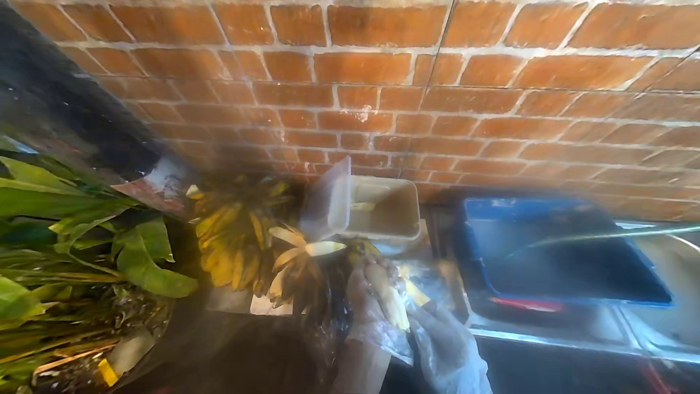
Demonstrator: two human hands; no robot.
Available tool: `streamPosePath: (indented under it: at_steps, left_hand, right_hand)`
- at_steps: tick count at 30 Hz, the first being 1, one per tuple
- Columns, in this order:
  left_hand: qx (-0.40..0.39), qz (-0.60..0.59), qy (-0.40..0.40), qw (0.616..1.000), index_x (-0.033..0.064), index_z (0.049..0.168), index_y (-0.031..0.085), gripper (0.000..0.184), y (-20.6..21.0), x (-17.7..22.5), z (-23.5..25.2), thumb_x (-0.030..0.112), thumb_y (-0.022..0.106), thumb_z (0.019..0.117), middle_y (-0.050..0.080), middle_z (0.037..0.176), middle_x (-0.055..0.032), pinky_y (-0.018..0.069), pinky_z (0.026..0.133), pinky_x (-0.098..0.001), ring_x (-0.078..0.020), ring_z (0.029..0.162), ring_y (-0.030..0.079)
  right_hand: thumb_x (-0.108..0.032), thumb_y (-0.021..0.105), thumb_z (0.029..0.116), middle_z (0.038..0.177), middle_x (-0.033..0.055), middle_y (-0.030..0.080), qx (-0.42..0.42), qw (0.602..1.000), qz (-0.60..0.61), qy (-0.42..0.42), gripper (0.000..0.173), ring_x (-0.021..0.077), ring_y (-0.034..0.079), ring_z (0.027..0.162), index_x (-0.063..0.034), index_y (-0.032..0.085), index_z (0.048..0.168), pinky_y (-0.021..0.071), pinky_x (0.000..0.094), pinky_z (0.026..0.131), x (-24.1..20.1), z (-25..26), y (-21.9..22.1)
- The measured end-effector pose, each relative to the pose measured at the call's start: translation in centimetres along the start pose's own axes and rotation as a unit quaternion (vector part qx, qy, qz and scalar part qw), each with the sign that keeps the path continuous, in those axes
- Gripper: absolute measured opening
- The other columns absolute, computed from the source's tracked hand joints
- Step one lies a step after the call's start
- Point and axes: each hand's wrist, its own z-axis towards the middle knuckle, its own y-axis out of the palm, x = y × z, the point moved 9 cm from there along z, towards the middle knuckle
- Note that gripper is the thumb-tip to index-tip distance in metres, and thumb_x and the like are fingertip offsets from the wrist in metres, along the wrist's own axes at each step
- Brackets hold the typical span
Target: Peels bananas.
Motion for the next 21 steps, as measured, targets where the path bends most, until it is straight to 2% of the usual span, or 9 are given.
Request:
streamPosePath:
  at_steps: [3,8,10,12,13,15,18,21]
  left_hand:
    - [0.006,0.025,0.018,1.0,0.009,0.08,0.05,0.044,0.2,-0.2,-0.3,0.029,0.024,0.1094,0.057,0.062,-0.005,0.0504,0.041,-0.0256,-0.0158,0.047,0.059]
    - [0.038,0.033,0.026,0.998,0.0092,0.082,0.05,0.041,0.1,-0.6,-0.4,0.028,0.027,0.1098,0.055,0.062,-0.0039,0.0503,0.042,-0.0257,-0.015,0.048,0.058]
    - [0.047,0.038,0.032,0.998,0.0093,0.08,0.051,0.04,0.1,-0.7,-0.4,0.026,0.028,0.109,0.055,0.063,-0.0043,0.0512,0.043,-0.0271,-0.0158,0.049,0.058]
    - [0.057,0.049,0.045,0.996,0.0097,0.08,0.051,0.039,-0.2,-0.8,-0.1,0.025,0.029,0.1087,0.056,0.063,-0.0044,0.0521,0.045,-0.0282,-0.0162,0.05,0.059]
    - [0.056,0.052,0.051,0.996,0.0095,0.08,0.052,0.04,-0.3,-0.9,0.0,0.025,0.029,0.109,0.057,0.062,-0.0047,0.0532,0.045,-0.0287,-0.0166,0.05,0.06]
    - [0.032,0.044,0.052,0.997,0.0082,0.081,0.051,0.042,-0.3,-1.2,0.2,0.025,0.027,0.1096,0.056,0.061,-0.0052,0.0522,0.046,-0.0294,-0.0175,0.05,0.059]
    - [0.017,0.042,0.054,0.997,0.0083,0.08,0.05,0.044,-0.3,-1.8,0.3,0.027,0.024,0.1105,0.054,0.061,-0.0043,0.0522,0.048,-0.029,-0.017,0.05,0.057]
    - [0.017,0.061,0.055,0.996,0.0082,0.083,0.051,0.042,-0.7,-2.3,0.4,0.025,0.024,0.1112,0.055,0.063,-0.0045,0.056,0.054,-0.0304,-0.0175,0.054,0.06]
  right_hand:
    - [-0.028,0.059,0.0992,0.094,0.0037,0.069,0.007,1.0,-0.022,-0.004,0.028,0.0058,0.065,0.08,-0.0201,0.079,0.118,0.057,0.0234,0.07,0.3,0.1,-0.2]
    - [-0.027,0.061,0.0966,0.095,0.0049,0.071,0.017,0.999,-0.031,-0.001,0.027,0.0071,0.066,0.083,-0.0174,0.081,0.112,0.0582,0.0244,0.071,0.8,0.3,-0.5]
    - [-0.023,0.064,0.0961,0.097,0.0099,0.074,0.014,0.999,-0.024,0.016,0.026,0.0152,0.07,0.085,-0.0142,0.081,0.113,0.0596,0.0331,0.078,0.7,0.6,-0.7]
    - [-0.023,0.064,0.0952,0.098,0.0106,0.074,0.023,0.999,-0.028,0.017,0.026,0.0171,0.071,0.087,-0.0145,0.081,0.113,0.0599,0.0352,0.08,1.0,0.7,-0.8]
    - [-0.025,0.063,0.095,0.098,0.0087,0.073,0.025,0.999,-0.038,0.018,0.027,0.0153,0.07,0.088,-0.0167,0.08,0.114,0.06,0.0334,0.08,1.1,0.7,-0.7]
    - [-0.022,0.063,0.0939,0.098,0.0124,0.074,0.025,0.998,-0.035,0.044,0.028,0.0201,0.071,0.088,-0.0137,0.081,0.114,0.0597,0.0383,0.081,0.9,1.2,-0.8]
    - [-0.023,0.065,0.0909,0.096,0.0116,0.075,0.03,0.997,-0.038,0.067,0.029,0.0196,0.072,0.083,-0.0121,0.081,0.112,0.0605,0.0379,0.077,1.0,1.6,-0.9]
    - [-0.025,0.069,0.0874,0.1,0.0073,0.075,0.011,0.996,-0.043,0.074,0.031,0.0152,0.071,0.089,-0.0157,0.081,0.115,0.0606,0.0347,0.08,2.4,1.5,-0.5]
